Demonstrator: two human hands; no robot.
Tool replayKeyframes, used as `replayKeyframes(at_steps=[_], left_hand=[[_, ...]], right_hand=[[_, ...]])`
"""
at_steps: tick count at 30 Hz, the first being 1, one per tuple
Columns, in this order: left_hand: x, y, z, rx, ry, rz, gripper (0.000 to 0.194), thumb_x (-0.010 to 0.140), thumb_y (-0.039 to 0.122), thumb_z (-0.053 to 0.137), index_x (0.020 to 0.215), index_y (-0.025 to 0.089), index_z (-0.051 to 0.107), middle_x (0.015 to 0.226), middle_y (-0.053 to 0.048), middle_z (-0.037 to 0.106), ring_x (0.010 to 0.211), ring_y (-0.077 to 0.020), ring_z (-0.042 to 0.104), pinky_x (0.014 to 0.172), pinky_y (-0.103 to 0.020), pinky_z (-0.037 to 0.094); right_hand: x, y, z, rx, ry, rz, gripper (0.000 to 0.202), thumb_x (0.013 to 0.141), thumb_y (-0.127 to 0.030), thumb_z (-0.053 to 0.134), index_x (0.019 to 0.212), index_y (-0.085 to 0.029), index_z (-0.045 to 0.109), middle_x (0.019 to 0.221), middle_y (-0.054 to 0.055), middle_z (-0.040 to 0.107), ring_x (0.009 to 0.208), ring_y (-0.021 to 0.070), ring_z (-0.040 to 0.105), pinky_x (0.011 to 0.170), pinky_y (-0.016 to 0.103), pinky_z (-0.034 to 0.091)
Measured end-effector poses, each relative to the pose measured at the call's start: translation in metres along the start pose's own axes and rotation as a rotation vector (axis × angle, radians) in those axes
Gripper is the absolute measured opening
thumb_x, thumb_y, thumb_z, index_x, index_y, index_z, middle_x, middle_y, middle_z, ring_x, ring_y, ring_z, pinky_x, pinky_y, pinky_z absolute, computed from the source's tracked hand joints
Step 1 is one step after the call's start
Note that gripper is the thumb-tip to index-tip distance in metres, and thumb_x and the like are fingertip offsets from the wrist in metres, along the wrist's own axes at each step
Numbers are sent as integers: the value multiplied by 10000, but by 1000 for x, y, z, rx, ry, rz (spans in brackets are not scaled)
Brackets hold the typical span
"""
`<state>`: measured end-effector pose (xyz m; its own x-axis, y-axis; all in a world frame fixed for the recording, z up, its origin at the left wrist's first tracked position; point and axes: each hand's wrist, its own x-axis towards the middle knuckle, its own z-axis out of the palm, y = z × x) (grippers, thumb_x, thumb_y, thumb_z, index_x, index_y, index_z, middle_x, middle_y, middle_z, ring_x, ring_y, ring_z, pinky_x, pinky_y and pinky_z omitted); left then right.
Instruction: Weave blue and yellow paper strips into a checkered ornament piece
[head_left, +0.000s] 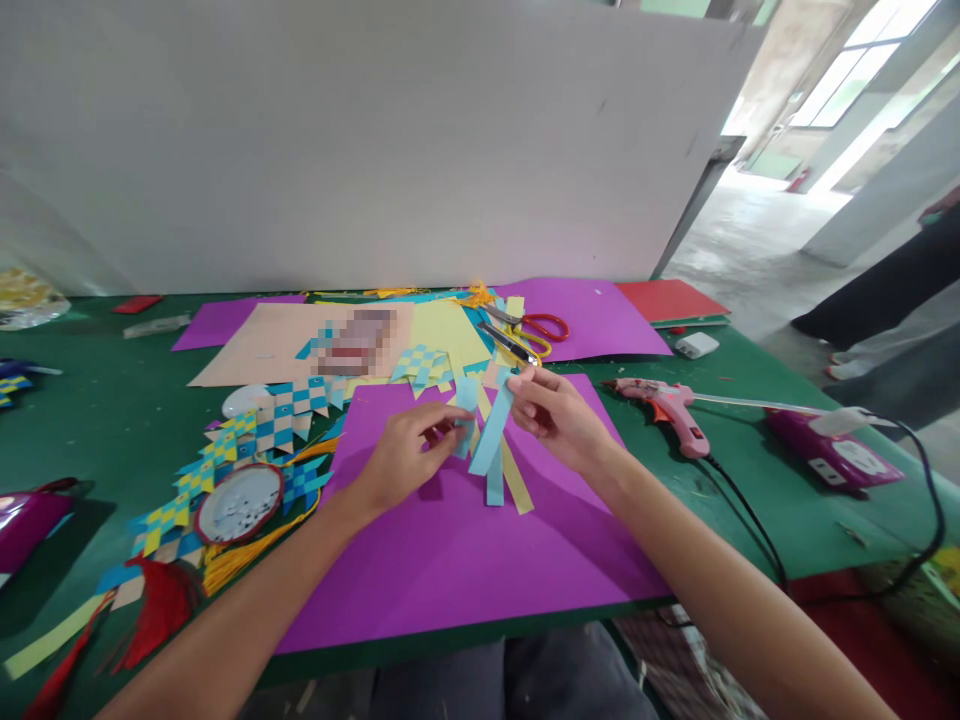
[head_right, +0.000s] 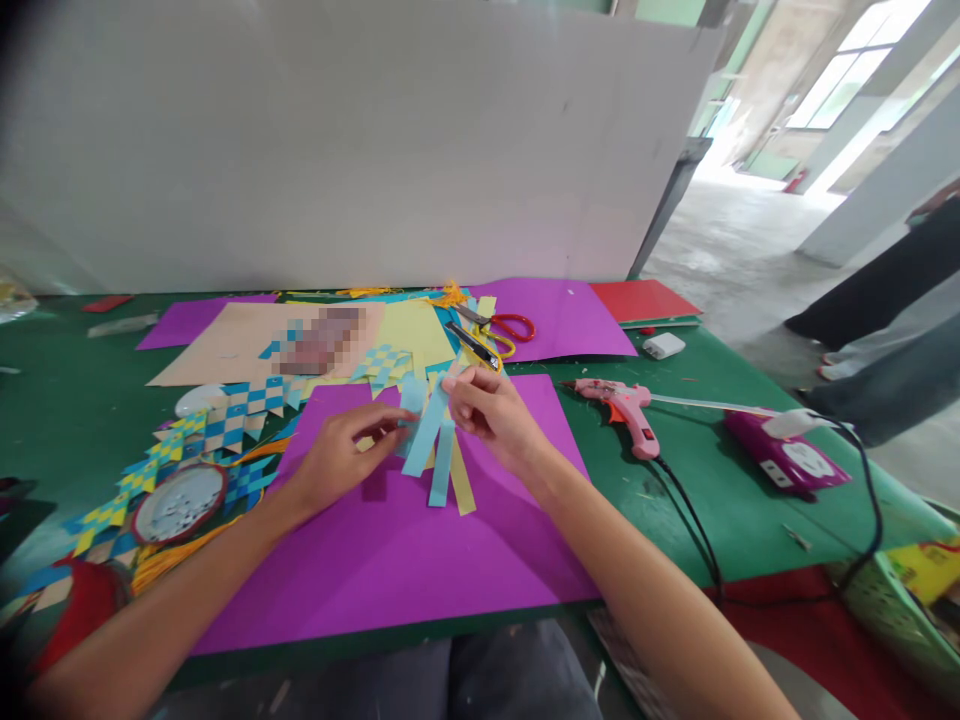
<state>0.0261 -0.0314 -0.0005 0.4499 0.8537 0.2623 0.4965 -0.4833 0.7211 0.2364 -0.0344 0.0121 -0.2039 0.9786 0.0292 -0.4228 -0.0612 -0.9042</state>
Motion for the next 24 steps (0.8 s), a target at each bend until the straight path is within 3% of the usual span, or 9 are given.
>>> replayKeyframes(at_steps=[6,9,14,24], left_hand=[[-1,7,-1,-30,3,29,170,900,313,571,935,182,672,943,-41,692,847,-151,647,736,-228,508],[-2,4,2,-119,-17,-7,236,883,337,600,1065,195,647,942,-31,677,804,-139,649,728,-230,522],[-2,-4,7,-261,3,-42,520,845,336,649,1332,230,501,882,0,608,689,-105,615,674,-228,527],[-1,-8,11,-360,-104,-211,533,819,372,659,1295,166,539,858,-20,626,589,-101,541,538,-219,435]], right_hand=[[-1,8,7,-167,45,6,335,723,-400,754,638,-195,504,452,-88,435,417,55,352,442,245,177],[-1,10,8,-197,58,3,372,706,-459,754,633,-197,500,447,-89,433,417,57,340,444,250,183],[-1,10,8,-222,71,2,384,699,-485,750,639,-201,499,456,-84,439,426,62,343,449,254,184],[2,13,5,-256,151,-72,323,684,-454,750,629,-193,568,637,-44,497,567,83,430,547,245,353]])
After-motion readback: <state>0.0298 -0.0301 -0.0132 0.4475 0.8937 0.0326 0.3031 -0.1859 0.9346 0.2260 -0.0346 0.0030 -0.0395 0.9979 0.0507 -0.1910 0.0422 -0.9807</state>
